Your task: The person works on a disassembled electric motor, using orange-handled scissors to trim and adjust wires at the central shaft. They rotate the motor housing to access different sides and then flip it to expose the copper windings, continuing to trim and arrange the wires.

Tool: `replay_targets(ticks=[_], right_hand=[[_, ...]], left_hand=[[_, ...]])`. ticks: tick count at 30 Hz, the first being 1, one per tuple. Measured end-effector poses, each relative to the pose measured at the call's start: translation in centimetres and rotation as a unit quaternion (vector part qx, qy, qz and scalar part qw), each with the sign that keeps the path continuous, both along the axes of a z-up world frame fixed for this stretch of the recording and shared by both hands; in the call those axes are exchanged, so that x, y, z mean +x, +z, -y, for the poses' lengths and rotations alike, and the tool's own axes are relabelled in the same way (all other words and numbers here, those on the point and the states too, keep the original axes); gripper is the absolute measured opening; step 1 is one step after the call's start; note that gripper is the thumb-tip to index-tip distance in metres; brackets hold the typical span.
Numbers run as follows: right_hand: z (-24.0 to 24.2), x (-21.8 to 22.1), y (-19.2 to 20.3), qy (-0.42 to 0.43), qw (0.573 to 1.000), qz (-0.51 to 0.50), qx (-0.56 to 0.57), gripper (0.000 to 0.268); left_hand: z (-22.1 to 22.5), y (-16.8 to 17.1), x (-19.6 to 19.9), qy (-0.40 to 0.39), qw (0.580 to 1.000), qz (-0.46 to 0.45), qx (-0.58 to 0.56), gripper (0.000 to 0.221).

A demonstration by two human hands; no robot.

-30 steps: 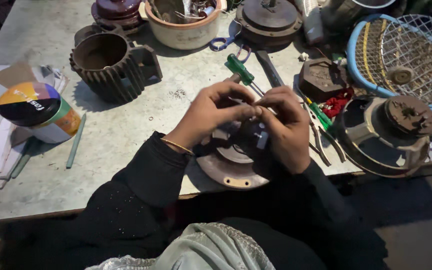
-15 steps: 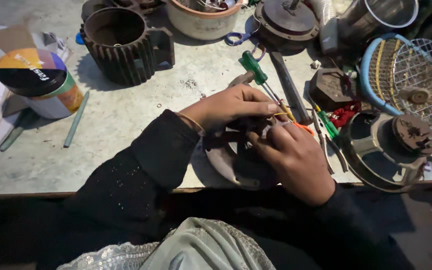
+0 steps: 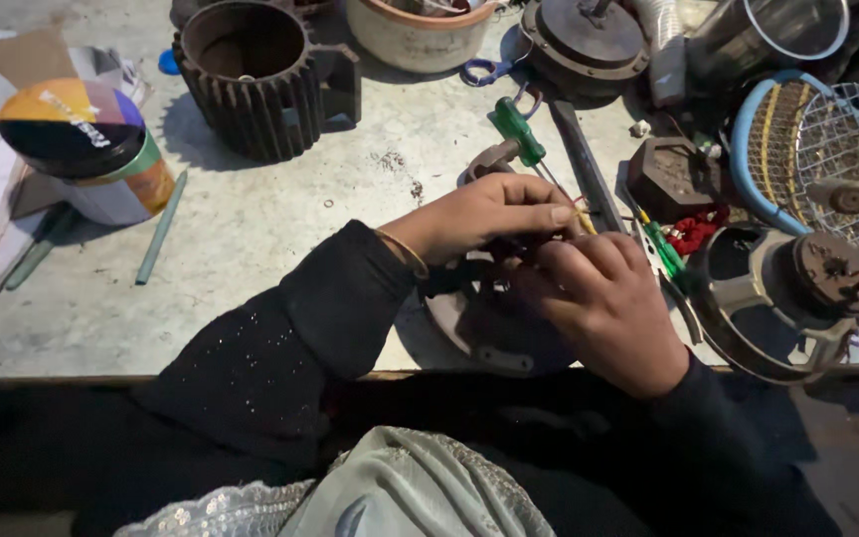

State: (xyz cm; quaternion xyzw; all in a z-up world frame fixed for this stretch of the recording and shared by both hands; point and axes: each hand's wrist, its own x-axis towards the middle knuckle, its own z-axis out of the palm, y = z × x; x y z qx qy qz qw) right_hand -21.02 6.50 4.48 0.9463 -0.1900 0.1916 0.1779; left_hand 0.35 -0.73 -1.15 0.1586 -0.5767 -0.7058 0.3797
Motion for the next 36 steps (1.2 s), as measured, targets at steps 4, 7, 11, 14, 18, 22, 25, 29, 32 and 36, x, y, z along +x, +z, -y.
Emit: replay_targets(ticks=[4, 7, 11, 14, 18, 22, 25, 29, 32, 36], right_hand=[[0.6, 0.0, -0.2, 0.016, 1.000, -0.006, -0.001, 0.034], [1.0, -0.1, -0.6, 0.054, 0.998, 0.034, -0.016, 0.033], [1.7, 0.8, -1.5, 0.084, 0.986, 0.142, -0.025, 0.029], [2.1, 1.7, -2.4, 0.052, 0.974, 0.218, -0.022, 0.027], [2.1, 2.3, -2.8, 0.008, 0.948, 0.314, 0.048, 0.025], [2.1, 2.9, -2.7, -0.014, 0.892, 0.425, 0.154, 0.019], [2.3, 2.8, -2.7, -0.005, 0.847, 0.470, 0.249, 0.016], [2.5, 2.4, -3.0, 0.021, 0.836, 0.485, 0.256, 0.018], [2.1, 1.9, -3.5, 0.052, 0.829, 0.504, 0.236, 0.017], [1.8, 1.4, -3.8, 0.021, 0.849, 0.493, 0.187, 0.017]], left_hand=[[-0.1, -0.2, -0.2, 0.024, 1.000, -0.015, 0.004, 0.026], [0.0, -0.3, -0.4, 0.028, 0.999, -0.028, 0.003, 0.027], [-0.1, -0.7, -0.2, 0.030, 0.999, -0.029, 0.004, 0.028], [-0.2, -0.9, -0.1, 0.058, 0.998, -0.006, 0.005, 0.028], [-0.3, -0.8, 0.0, 0.077, 0.997, -0.012, -0.014, 0.026], [-1.3, -0.6, 0.3, 0.090, 0.996, -0.016, -0.015, 0.025], [-1.9, -0.6, 0.5, 0.129, 0.991, 0.003, -0.037, 0.026], [-2.4, -0.4, 0.3, 0.167, 0.984, -0.009, -0.062, 0.024], [-2.8, -0.4, 0.3, 0.150, 0.987, -0.017, -0.049, 0.025], [-3.0, -0.5, 0.2, 0.163, 0.985, -0.006, -0.061, 0.021]])
